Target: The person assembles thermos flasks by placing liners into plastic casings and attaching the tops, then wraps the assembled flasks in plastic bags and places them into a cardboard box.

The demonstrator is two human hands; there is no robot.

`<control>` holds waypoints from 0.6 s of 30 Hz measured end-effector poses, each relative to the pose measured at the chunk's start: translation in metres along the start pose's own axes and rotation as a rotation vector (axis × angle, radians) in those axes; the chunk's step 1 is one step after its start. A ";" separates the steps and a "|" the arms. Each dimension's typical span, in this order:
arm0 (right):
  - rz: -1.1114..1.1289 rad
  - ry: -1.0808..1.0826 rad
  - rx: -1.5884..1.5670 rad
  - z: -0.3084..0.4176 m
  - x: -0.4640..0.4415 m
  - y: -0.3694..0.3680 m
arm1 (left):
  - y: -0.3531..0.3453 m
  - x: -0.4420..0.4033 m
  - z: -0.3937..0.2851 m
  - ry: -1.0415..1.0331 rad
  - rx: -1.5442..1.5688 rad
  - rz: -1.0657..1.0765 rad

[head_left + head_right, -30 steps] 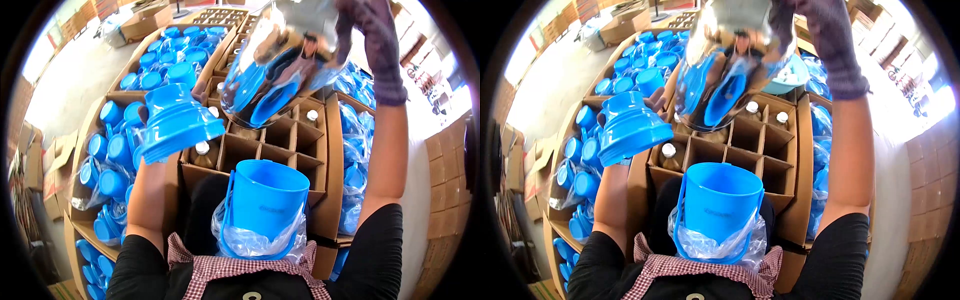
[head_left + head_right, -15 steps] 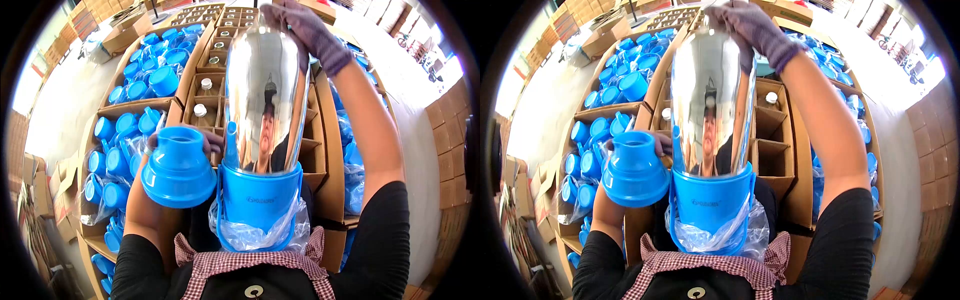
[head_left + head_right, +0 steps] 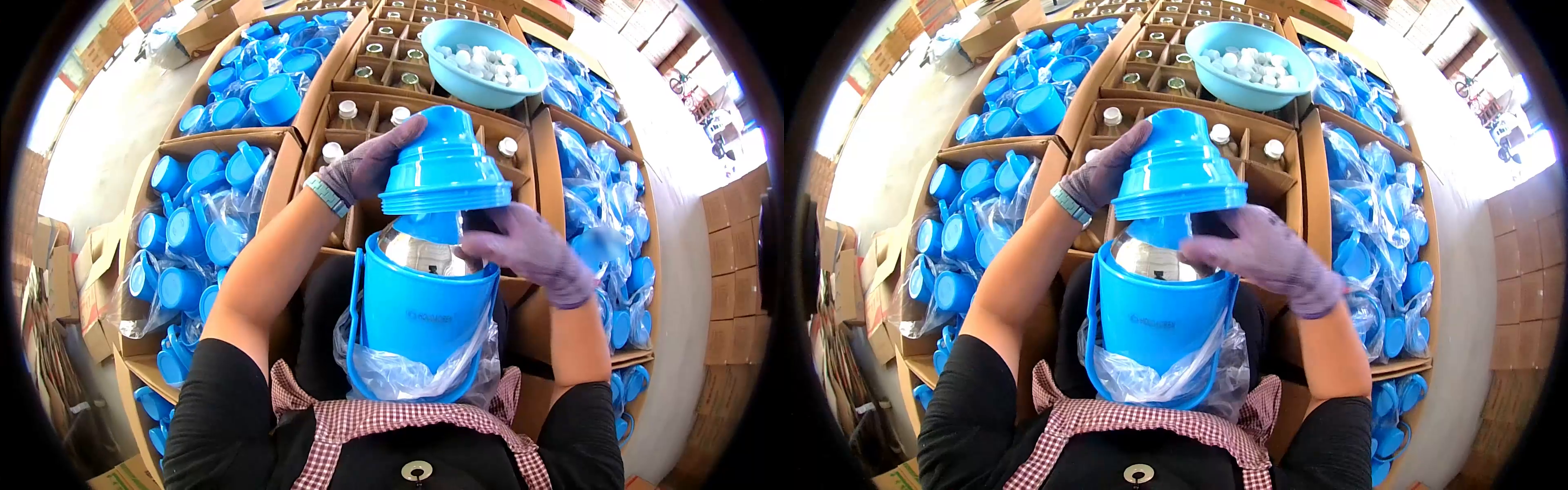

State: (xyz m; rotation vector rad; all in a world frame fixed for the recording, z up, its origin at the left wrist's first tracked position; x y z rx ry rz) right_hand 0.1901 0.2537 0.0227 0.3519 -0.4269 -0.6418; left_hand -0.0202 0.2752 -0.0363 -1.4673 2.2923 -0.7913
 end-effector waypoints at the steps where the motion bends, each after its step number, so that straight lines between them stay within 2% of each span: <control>1: 0.064 0.010 0.180 0.000 0.013 0.012 | -0.004 0.001 0.006 0.020 -0.037 0.068; 2: 0.127 0.024 0.357 -0.002 0.023 0.024 | -0.007 0.003 0.010 0.041 -0.077 0.137; 3: 0.113 -0.032 0.526 -0.004 0.031 0.039 | -0.008 0.005 0.013 0.041 -0.097 0.186; 4: 0.034 0.023 0.659 -0.003 0.029 0.050 | -0.009 0.007 0.016 0.044 -0.117 0.238; 6: -0.410 0.466 0.605 0.027 0.019 0.060 | -0.011 0.013 0.019 0.066 -0.179 0.268; 7: -0.516 0.532 0.376 0.037 0.006 0.053 | -0.013 0.015 0.015 0.076 -0.223 0.248; 9: -0.540 0.630 0.179 0.041 -0.018 0.038 | -0.013 0.020 0.018 0.117 -0.253 0.205; 11: -0.384 0.707 0.249 0.034 -0.040 0.021 | -0.021 0.033 0.017 0.120 -0.299 0.107; 14: -0.499 0.721 0.537 0.048 -0.030 0.005 | -0.013 0.046 0.018 0.062 -0.455 0.038; 15: -0.555 0.873 0.483 0.060 -0.018 0.001 | -0.016 0.050 0.013 0.071 -0.537 0.002; 16: -0.547 0.858 0.409 0.065 -0.011 0.001 | -0.018 0.055 0.011 0.085 -0.612 -0.035; 18: -0.533 0.818 0.264 0.070 -0.001 0.001 | -0.023 0.060 0.012 0.039 -0.561 0.050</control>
Point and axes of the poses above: each hand's wrist, its own x-axis away from the middle knuckle, its own y-axis out of the back of the hand, z = x × y, the point moved 5 cm from there along -x, towards the middle knuckle, and after that the axes turned 2 degrees about -z, right-handed, at the moved point
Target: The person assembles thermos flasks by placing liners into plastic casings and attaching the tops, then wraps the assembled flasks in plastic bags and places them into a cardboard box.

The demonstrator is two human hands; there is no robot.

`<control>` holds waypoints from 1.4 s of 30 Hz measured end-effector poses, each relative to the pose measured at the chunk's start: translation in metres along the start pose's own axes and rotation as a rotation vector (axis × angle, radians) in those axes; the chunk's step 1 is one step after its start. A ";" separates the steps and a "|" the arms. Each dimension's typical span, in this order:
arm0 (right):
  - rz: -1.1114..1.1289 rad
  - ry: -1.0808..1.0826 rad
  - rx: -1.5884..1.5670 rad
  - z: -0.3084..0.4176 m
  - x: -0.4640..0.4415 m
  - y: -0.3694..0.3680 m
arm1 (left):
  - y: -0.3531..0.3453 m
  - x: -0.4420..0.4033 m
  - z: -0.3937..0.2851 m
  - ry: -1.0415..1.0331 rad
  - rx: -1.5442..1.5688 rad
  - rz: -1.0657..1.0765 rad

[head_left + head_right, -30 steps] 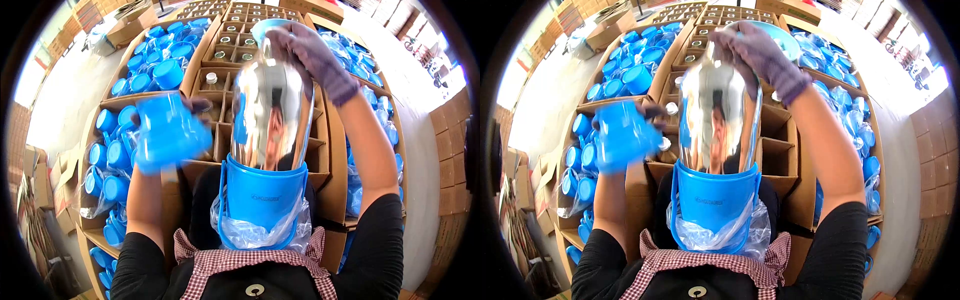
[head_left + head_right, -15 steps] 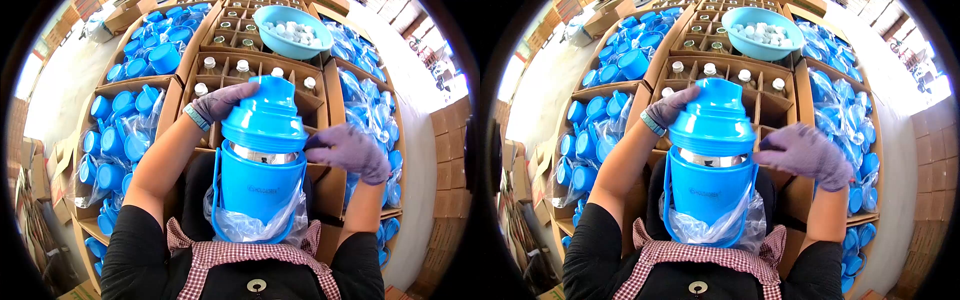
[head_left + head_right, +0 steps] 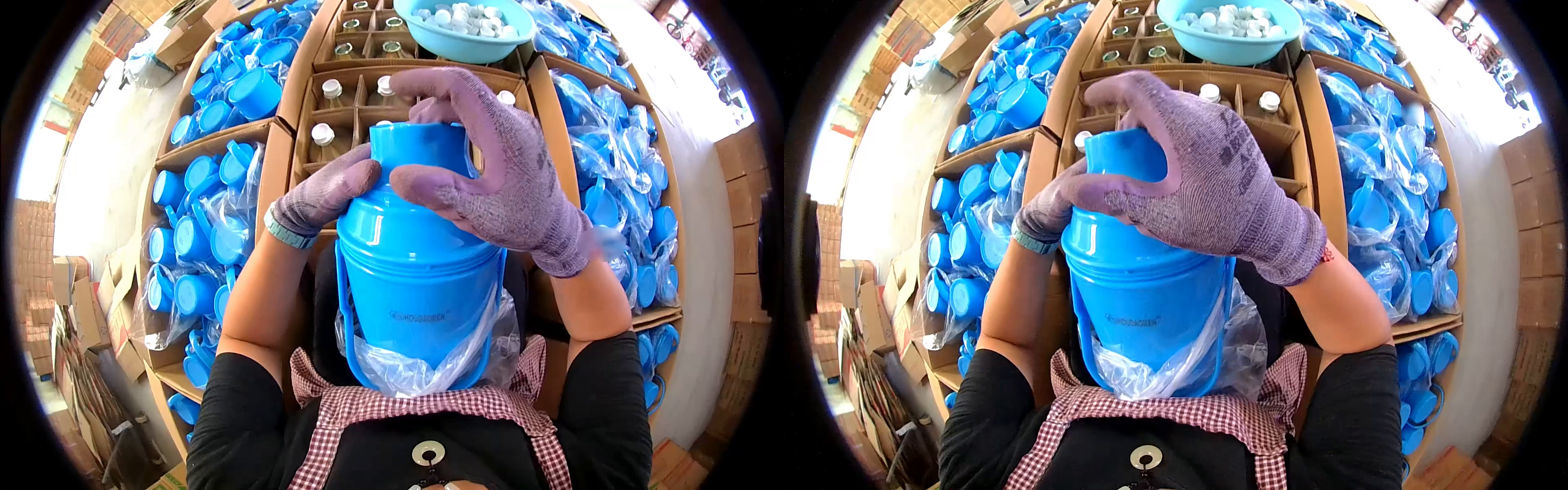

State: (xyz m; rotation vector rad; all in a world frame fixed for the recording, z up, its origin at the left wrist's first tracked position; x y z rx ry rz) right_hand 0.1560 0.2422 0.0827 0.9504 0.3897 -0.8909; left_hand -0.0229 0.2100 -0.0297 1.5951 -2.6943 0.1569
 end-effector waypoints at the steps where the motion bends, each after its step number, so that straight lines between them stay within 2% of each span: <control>1: 0.031 -0.066 -0.032 -0.006 0.007 -0.006 | -0.001 0.003 0.002 0.040 0.055 -0.017; 5: 0.080 -0.355 -0.239 -0.037 0.036 -0.025 | -0.019 0.006 -0.006 0.041 0.121 -0.125; 7: 0.031 -0.373 -0.520 -0.055 0.046 -0.030 | -0.030 0.012 -0.015 0.071 0.142 -0.223; 11: -0.032 -0.451 -1.074 -0.082 0.064 -0.051 | -0.032 0.013 -0.025 0.096 -0.334 -0.443; 13: -0.042 -0.437 -1.241 -0.088 0.063 -0.064 | -0.041 0.017 -0.038 0.096 -0.442 -0.499; 14: -0.041 -0.445 -1.220 -0.092 0.064 -0.063 | -0.043 0.021 -0.042 0.097 -0.500 -0.531; 17: -0.106 -0.474 -1.131 -0.087 0.062 -0.046 | -0.027 0.023 -0.009 -0.142 -0.153 -0.524; 18: -0.232 -0.455 -1.016 -0.084 0.067 -0.033 | -0.019 0.024 0.002 -0.238 -0.039 -0.528; 19: -0.307 -0.471 -0.862 -0.079 0.076 -0.018 | -0.026 0.031 0.003 -0.222 0.117 -0.555; 20: -0.377 -0.487 -0.705 -0.069 0.087 -0.004 | -0.025 0.037 0.014 -0.220 0.145 -0.541; 21: -0.324 -0.280 -0.385 -0.044 0.091 0.005 | -0.020 0.044 0.035 -0.216 0.178 -0.529; 22: -0.239 -0.191 -0.165 -0.018 0.097 0.005 | -0.019 0.050 0.054 -0.210 0.214 -0.514; 23: -0.176 -0.089 0.051 0.007 0.104 0.005 | -0.019 0.059 0.066 -0.177 0.087 -0.644; 25: -0.072 -0.165 0.233 0.041 0.107 -0.005 | -0.040 0.061 0.056 -0.240 0.390 -0.671; 26: -0.115 -0.160 0.193 0.040 0.112 -0.003 | -0.048 0.062 0.053 -0.272 0.541 -0.682; 27: -0.159 -0.155 0.155 0.035 0.120 -0.001 | -0.050 0.065 0.053 -0.342 0.561 -0.654; 30: -0.254 -0.164 0.077 0.013 0.134 0.004 | -0.060 0.075 0.031 -0.499 0.309 -0.672; 31: -0.288 -0.205 0.016 -0.001 0.140 0.002 | -0.055 0.081 0.028 -0.506 0.056 -0.768; 32: -0.320 -0.244 -0.048 -0.014 0.149 -0.004 | -0.059 0.085 0.024 -0.505 -0.119 -0.762; 34: -0.363 -0.494 -0.344 -0.035 0.157 -0.018 | -0.077 0.091 -0.013 -0.491 -0.479 -0.750; 35: -0.321 -0.496 -0.368 -0.047 0.158 -0.026 | -0.088 0.088 -0.026 -0.547 -0.608 -0.731; 36: -0.276 -0.499 -0.389 -0.059 0.158 -0.031 | -0.099 0.080 -0.042 -0.588 -0.903 -0.702; 38: -0.141 -0.385 -0.274 -0.070 0.149 -0.035 | -0.122 0.067 -0.068 -0.514 -1.238 -0.633; 40: -0.046 -0.281 -0.190 -0.076 0.143 -0.037 | -0.123 0.064 -0.067 -0.568 -1.246 -0.635; 41: -0.086 -0.258 -0.100 -0.072 0.147 -0.030 | -0.120 0.062 -0.067 -0.595 -1.254 -0.641; 42: -0.132 -0.243 -0.124 -0.060 0.145 -0.021 | -0.100 0.070 -0.066 -0.587 -1.107 -0.627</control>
Point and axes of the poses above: each hand's wrist, its own x-axis away from the middle knuckle, its own y-axis out of the back of the hand, z = x × y, the point moved 5 cm from there along -x, towards the middle knuckle, and after that the axes turned 2 degrees about -z, right-handed, at the moved point
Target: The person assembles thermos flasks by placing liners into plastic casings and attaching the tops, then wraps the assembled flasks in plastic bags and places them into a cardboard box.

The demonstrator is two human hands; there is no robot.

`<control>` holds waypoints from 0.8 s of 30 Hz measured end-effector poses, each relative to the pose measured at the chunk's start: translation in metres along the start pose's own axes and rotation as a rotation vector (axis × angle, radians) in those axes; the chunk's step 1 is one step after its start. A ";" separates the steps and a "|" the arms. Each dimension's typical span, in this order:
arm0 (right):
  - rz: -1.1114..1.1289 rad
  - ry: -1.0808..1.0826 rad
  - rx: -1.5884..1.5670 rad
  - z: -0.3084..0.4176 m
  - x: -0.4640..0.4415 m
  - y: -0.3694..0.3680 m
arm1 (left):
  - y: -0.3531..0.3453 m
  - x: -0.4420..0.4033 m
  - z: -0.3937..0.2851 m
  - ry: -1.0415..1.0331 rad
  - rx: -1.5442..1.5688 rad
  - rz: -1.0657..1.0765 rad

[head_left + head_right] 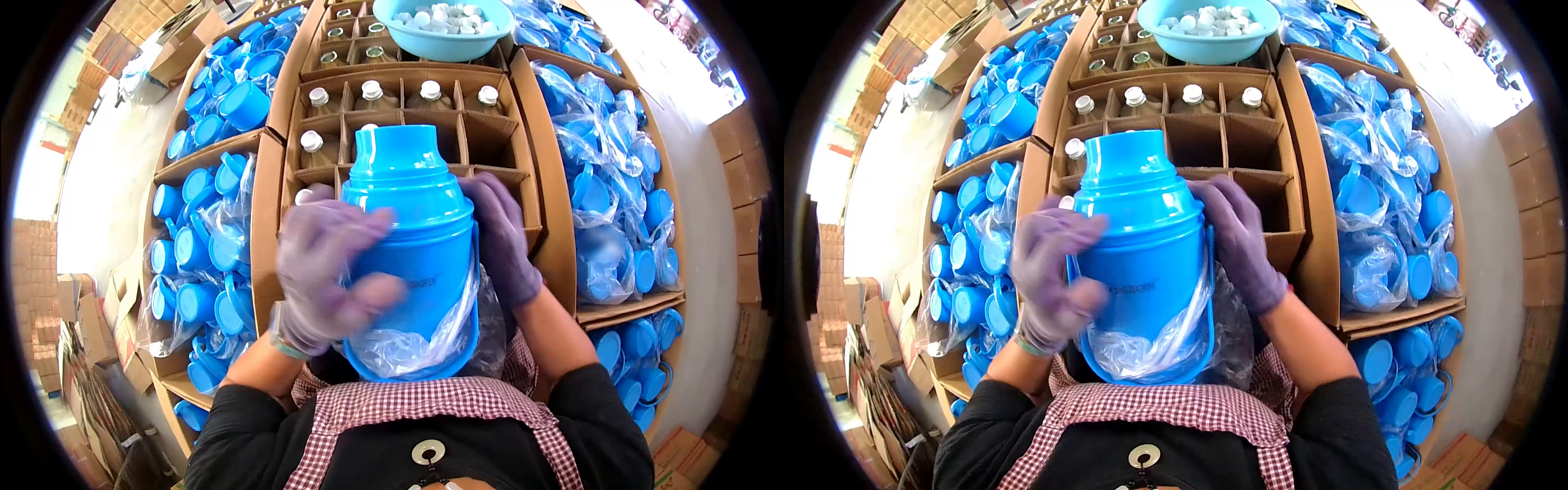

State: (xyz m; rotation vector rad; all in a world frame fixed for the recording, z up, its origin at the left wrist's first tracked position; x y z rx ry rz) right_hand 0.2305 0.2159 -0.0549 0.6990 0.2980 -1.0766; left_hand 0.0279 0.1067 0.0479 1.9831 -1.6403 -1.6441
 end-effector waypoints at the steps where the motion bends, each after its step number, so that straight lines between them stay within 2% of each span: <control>1: -0.043 0.019 -0.033 0.017 0.000 0.009 | 0.004 0.013 0.039 0.210 0.211 -0.022; 2: -0.074 0.056 -0.011 0.045 -0.004 0.010 | -0.007 0.033 0.079 0.423 0.420 -0.046; 4: -0.134 0.141 0.094 0.110 -0.019 -0.006 | -0.061 0.073 0.134 0.923 1.099 -0.066; 5: -0.051 0.152 0.130 0.128 -0.029 -0.024 | -0.085 0.075 0.139 1.059 1.366 -0.001; 6: 0.025 0.169 0.179 0.141 -0.039 -0.040 | -0.104 0.067 0.132 1.103 1.547 0.107; 8: 0.218 0.273 0.379 0.154 -0.047 -0.077 | -0.118 0.042 0.112 1.053 1.687 0.248; 9: 0.347 0.346 0.587 0.152 -0.050 -0.089 | -0.118 0.032 0.104 1.005 1.695 0.273; 12: 0.469 0.218 0.122 0.163 -0.092 -0.035 | -0.107 0.008 0.083 0.904 1.676 0.307; 13: 0.245 0.449 -0.028 0.164 -0.108 -0.011 | -0.102 0.001 0.075 0.871 1.674 0.310; 16: 0.385 0.720 0.031 0.180 -0.150 0.035 | -0.076 -0.013 0.051 0.767 1.659 0.286; 18: 0.706 0.548 -0.108 0.197 -0.151 0.021 | -0.054 -0.016 0.035 0.705 1.638 0.255; 20: 0.921 0.392 -0.200 0.258 -0.130 0.007 | -0.024 -0.021 0.016 0.625 1.604 0.205; 21: 0.864 0.432 -0.090 0.284 -0.117 0.003 | -0.007 -0.021 0.005 0.582 1.574 0.173; 22: 0.858 0.356 0.133 0.311 -0.105 0.011 | 0.011 -0.018 -0.006 0.543 1.529 0.132; 24: 0.714 0.422 0.312 0.331 -0.082 0.023 | 0.041 0.001 -0.031 0.484 1.369 0.010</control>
Point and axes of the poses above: each hand's wrist, its own x-axis away from the middle knuckle, its own y-axis out of the back of the hand, z = x × y, the point moved 5 cm from there along -x, towards the middle knuckle, and after that the axes turned 2 degrees about -z, right-handed, at the moved point
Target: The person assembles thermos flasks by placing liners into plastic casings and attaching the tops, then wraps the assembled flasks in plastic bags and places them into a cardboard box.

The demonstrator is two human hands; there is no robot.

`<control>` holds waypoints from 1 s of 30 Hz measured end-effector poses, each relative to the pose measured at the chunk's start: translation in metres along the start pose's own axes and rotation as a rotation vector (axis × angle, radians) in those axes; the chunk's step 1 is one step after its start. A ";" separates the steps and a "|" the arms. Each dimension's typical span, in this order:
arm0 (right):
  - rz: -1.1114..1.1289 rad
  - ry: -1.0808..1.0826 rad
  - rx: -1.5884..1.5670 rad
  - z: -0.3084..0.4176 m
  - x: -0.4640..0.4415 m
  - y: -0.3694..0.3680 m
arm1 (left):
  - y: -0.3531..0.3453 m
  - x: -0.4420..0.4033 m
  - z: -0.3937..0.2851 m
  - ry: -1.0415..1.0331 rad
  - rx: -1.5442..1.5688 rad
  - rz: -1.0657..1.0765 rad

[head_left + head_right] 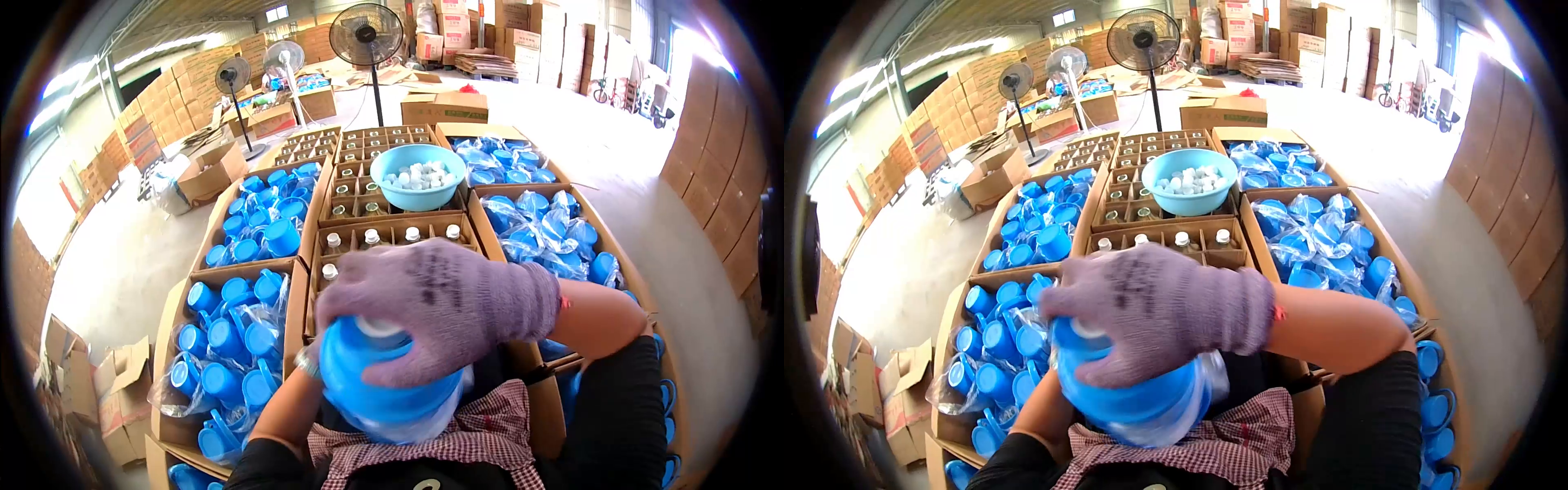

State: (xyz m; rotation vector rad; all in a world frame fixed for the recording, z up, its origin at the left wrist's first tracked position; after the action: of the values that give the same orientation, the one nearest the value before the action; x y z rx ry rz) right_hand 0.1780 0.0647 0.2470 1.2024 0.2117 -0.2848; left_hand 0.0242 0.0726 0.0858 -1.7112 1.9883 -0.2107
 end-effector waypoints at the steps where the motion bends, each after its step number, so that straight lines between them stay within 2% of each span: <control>1: -0.122 -0.089 0.065 -0.006 0.012 0.002 | -0.004 0.028 -0.009 -0.080 -0.122 -0.067; 2: -0.253 -0.174 0.138 -0.023 0.025 0.002 | -0.008 0.060 -0.010 -0.151 -0.266 -0.129; 4: -0.107 -0.554 0.089 -0.105 0.048 -0.019 | -0.027 0.097 0.019 -0.130 -0.434 -0.151; 5: -0.045 -0.617 0.161 -0.096 0.051 -0.023 | -0.045 0.109 0.031 -0.091 -0.461 -0.119; 6: 0.012 -0.672 0.238 -0.084 0.053 -0.030 | -0.044 0.113 0.051 0.154 -0.177 -0.178; 7: 0.045 -0.717 0.334 -0.075 0.053 -0.028 | -0.028 0.111 0.048 0.302 -0.156 -0.204; 8: 0.050 -0.672 0.376 -0.030 0.047 -0.009 | -0.026 0.106 0.027 0.276 -0.156 -0.081; 9: -0.044 -0.427 0.173 0.014 0.046 0.009 | -0.024 0.102 0.005 0.248 -0.151 0.041; 10: -0.066 -0.056 0.285 0.048 0.037 0.014 | -0.025 0.097 -0.017 0.259 -0.123 0.148; 12: 0.007 0.283 0.278 0.077 0.035 0.006 | 0.021 0.085 -0.001 0.365 -0.216 0.560; 14: 0.164 0.201 0.053 0.069 0.038 -0.017 | 0.012 0.080 0.012 0.341 -0.037 0.583; 15: 0.149 0.126 0.066 0.039 0.048 -0.017 | -0.008 0.084 0.001 0.348 -0.042 0.424; 16: 0.017 0.108 0.219 -0.001 0.069 -0.021 | -0.028 0.085 -0.011 0.346 -0.049 0.273; 17: -0.114 0.093 0.373 -0.035 0.089 -0.021 | -0.017 0.090 0.025 0.290 -0.213 0.069; 18: -0.100 0.085 0.464 -0.057 0.095 -0.023 | -0.034 0.101 0.047 -0.021 -0.700 -0.078; 20: -0.040 0.039 0.614 -0.074 0.118 -0.036 | -0.070 0.120 0.039 0.020 -0.646 -0.095; 21: 0.231 -0.083 0.794 -0.028 0.092 -0.026 | -0.067 0.119 0.036 0.047 -0.439 -0.017; 22: 0.083 -0.160 0.562 -0.006 0.078 -0.012 | -0.050 0.112 0.025 0.056 -0.249 0.070; 23: -0.062 -0.233 0.308 0.014 0.071 -0.005 | -0.029 0.104 0.016 0.160 -0.224 0.213; 24: -0.019 0.009 0.319 0.049 0.056 -0.005 | -0.025 0.099 -0.005 0.253 -0.035 0.367; 25: 0.022 0.252 0.325 0.084 0.044 -0.005 | -0.017 0.091 -0.018 0.282 -0.028 0.497; 26: 0.133 0.474 0.185 0.099 0.046 -0.018 | -0.013 0.091 -0.018 0.324 -0.004 0.618; 27: 0.099 0.429 0.184 0.084 0.051 -0.020 | -0.012 0.086 -0.011 0.289 0.009 0.596; 28: 0.058 0.382 0.184 0.053 0.062 -0.024 | -0.006 0.080 -0.003 0.316 -0.006 0.472; 30: -0.055 0.101 0.321 -0.042 0.087 -0.024 | -0.018 0.081 0.005 0.288 -0.197 -0.041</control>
State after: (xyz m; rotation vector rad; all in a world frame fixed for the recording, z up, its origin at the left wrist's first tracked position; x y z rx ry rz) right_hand 0.2520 0.0873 0.1838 1.5326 0.2947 -0.3146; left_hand 0.0356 -0.0077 0.0676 -1.9373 2.2449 -0.2987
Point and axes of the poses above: each hand's wrist, its own x-axis away from the middle knuckle, its own y-axis out of the back of the hand, z = x × y, the point moved 5 cm from there along -x, towards the middle knuckle, and after that the axes turned 2 degrees about -z, right-handed, at the moved point
